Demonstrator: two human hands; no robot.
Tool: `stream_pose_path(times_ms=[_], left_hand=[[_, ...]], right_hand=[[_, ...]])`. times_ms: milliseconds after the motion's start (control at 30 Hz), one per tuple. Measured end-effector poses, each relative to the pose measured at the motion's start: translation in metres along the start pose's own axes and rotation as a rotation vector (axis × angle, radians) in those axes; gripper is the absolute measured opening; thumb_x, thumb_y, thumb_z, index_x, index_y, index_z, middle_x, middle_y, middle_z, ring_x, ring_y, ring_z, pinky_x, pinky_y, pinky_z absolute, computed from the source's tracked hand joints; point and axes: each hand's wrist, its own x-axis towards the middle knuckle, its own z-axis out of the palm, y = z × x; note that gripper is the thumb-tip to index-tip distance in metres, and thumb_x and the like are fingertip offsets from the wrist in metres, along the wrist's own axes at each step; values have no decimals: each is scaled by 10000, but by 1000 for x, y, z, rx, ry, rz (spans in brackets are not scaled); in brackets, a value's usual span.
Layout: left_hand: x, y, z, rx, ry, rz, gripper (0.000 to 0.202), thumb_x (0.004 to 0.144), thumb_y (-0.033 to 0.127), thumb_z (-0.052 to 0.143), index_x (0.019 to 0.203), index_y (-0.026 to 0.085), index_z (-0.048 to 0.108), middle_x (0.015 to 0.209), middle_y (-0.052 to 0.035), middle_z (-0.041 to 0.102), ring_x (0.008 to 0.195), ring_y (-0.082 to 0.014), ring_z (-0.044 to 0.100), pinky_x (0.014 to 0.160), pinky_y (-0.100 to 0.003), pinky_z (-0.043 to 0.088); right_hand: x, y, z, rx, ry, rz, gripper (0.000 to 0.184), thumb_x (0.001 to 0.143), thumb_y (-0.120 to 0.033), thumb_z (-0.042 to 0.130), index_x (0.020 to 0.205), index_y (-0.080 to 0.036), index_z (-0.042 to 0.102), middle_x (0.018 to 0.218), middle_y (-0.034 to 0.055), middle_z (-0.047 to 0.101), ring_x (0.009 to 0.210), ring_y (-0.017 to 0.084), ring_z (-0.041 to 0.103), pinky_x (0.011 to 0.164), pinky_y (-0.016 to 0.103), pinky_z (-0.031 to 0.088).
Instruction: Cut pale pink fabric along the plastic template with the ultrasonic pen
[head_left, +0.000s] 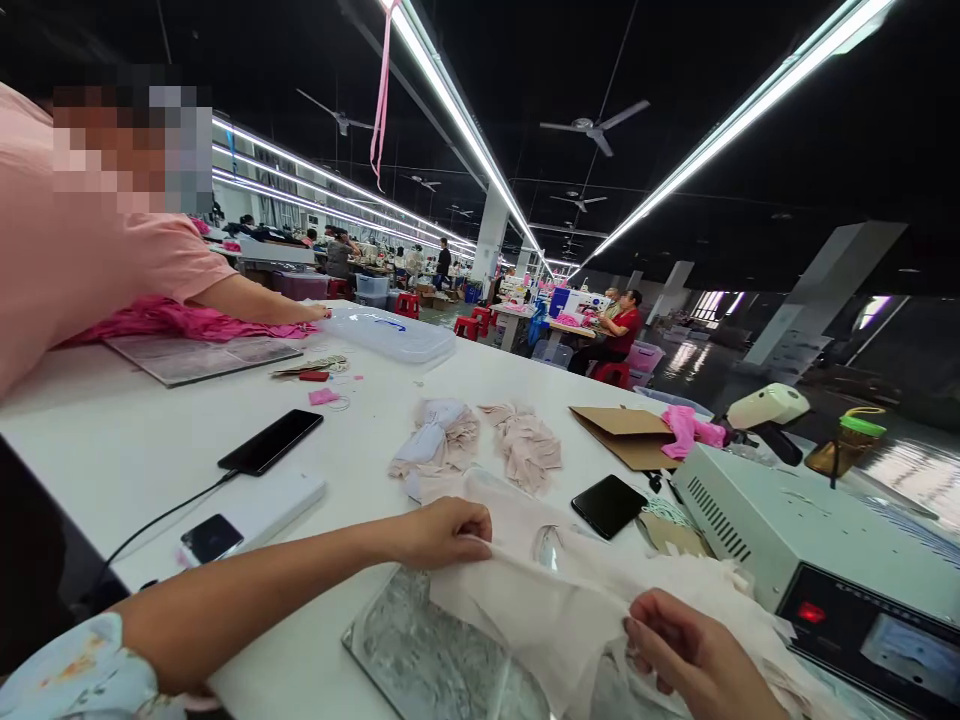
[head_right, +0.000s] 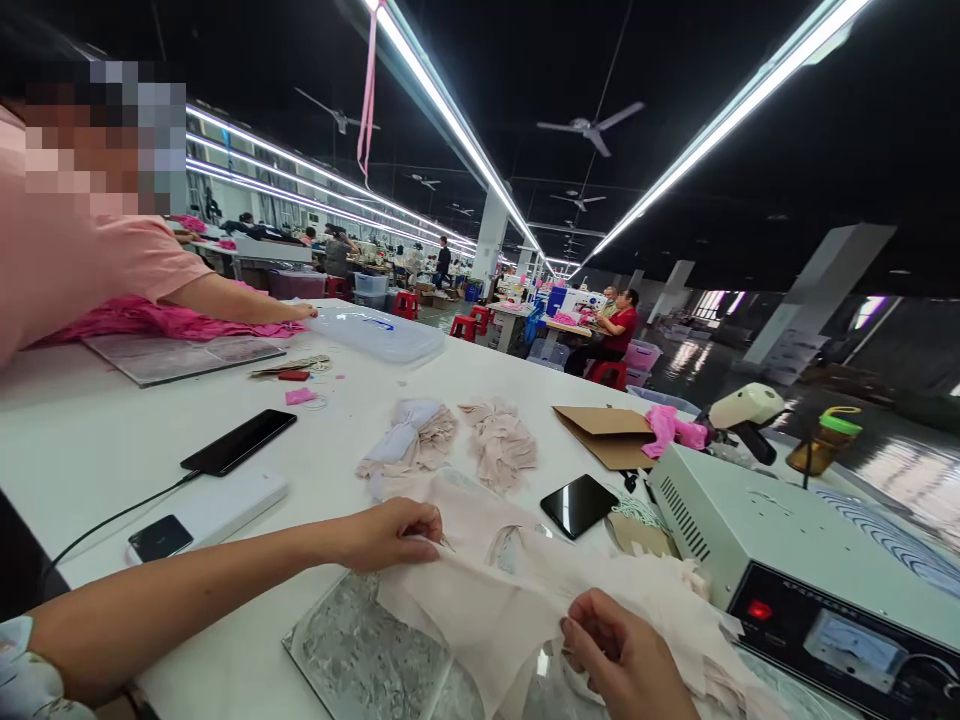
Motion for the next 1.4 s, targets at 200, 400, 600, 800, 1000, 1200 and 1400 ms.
stream_pose_path(times_ms=[200,400,600,800,1000,1200,1400], left_hand=[[33,-25,-33,134,134,-142,291,973,314,581,1210,146,573,1197,-94,592,1011,-226,621,852,-415,547],[42,-35,-29,310,230,-194,293,975,313,577,1222,155,567,1222,-99,582,1029,-226,615,867,-423,542],[49,12,8,223,165,178,98,945,187,582,1022,165,639,1095,-75,610,943,-189,615,863,-327,501],[108,55,60,139,24,399,279,875,288,701,1112,173,608,1123,-75,604,1001,-223,600,888,-365,497],[164,66,89,200,-20,268,295,975,311,579,1220,148,567,1207,-98,588,1015,-224,620,855,-419,547],[167,60,87,226,-41,264,296,973,312,581,1220,149,567,1210,-98,586,1020,-226,618,859,-421,545],[162,59,83,241,-38,270,287,976,311,576,1215,153,571,1210,-98,587,1018,-223,618,860,-417,545]], right_hand=[[92,-18,15,-64,31,-78,289,663,-505,581,582,-228,561,570,18,612,519,172,560,486,287,407],[132,-16,23,-57,111,-33,97,691,-257,703,740,-195,647,783,29,675,659,167,615,638,313,497],[77,1,-43,81,297,39,330,909,-369,596,1174,-172,580,1158,75,617,956,197,632,799,401,551],[8,17,-111,129,561,0,357,916,-381,581,1209,-179,558,1184,81,601,970,202,626,806,408,549],[-33,48,-100,46,343,79,293,913,-368,590,1124,-163,589,1041,50,634,825,155,635,698,334,557],[-20,66,-73,-115,244,120,330,911,-372,590,1179,-180,579,1172,77,611,971,201,628,813,408,548],[-7,61,-62,-252,205,82,332,911,-375,589,1184,-188,580,1196,80,605,994,208,624,833,417,543]])
